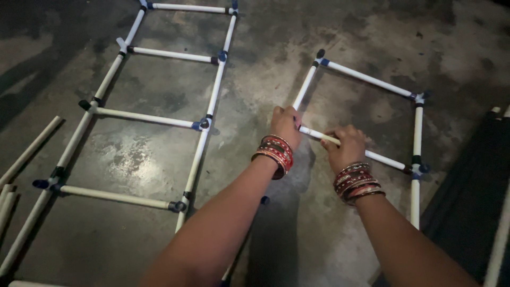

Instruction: The person assembles a modular frame using white PVC pipes and blue connectors. They connect multiple pipe segments into ladder-like sections, then join these sections into a larger rectangular frame on the floor.

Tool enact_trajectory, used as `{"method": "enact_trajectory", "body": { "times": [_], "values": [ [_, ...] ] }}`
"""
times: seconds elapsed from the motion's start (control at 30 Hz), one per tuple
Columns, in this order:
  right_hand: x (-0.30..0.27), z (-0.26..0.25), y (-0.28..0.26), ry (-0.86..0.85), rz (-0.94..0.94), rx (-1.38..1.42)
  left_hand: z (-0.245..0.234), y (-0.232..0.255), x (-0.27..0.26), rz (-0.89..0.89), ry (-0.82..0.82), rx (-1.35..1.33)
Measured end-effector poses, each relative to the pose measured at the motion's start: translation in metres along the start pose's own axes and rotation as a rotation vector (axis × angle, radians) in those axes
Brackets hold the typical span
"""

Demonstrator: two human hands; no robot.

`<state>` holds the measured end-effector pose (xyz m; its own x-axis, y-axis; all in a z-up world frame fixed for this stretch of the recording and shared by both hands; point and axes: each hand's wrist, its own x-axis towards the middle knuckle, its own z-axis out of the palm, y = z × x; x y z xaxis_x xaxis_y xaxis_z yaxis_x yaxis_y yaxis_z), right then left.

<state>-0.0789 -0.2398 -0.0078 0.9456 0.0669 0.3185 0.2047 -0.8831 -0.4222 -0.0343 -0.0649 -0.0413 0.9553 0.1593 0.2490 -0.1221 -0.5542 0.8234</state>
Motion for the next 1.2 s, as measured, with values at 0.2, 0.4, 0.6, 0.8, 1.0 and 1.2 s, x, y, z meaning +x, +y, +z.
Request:
{"method": "enact_trajectory", "body": {
  "times": [0.2, 0.4, 0.6, 0.8, 1.0, 1.2],
  "values": [
    [-0.001, 0.004, 0.000, 0.040, -0.031, 0.023, -0.011, -0.009, 0.006, 0.068, -0.102, -0.050],
    [-0.003, 0.003, 0.001, 0.043, -0.027, 0.016, -0.014, -0.012, 0.013, 0.028, -0.190, -0.132],
    [0.004, 0.000, 0.004, -0.025, -0.019, 0.020, -0.014, -0.014, 0.009, 0.051, -0.162, -0.105],
    [-0.051, -0.051, 0.077, 0.278, 0.435, -0.282, -0.024, -0.004, 0.007, 0.009, -0.202, -0.074],
    [-0.057, -0.093, 0.154, 0.145, 0.732, -0.359, -0.035, 0.030, 0.000, 0.052, -0.193, -0.149],
    [-0.056, -0.161, 0.115, -0.134, 1.233, 0.226, -0.083, 0.090, -0.005, 0.129, -0.124, -0.120]
  ]
}}
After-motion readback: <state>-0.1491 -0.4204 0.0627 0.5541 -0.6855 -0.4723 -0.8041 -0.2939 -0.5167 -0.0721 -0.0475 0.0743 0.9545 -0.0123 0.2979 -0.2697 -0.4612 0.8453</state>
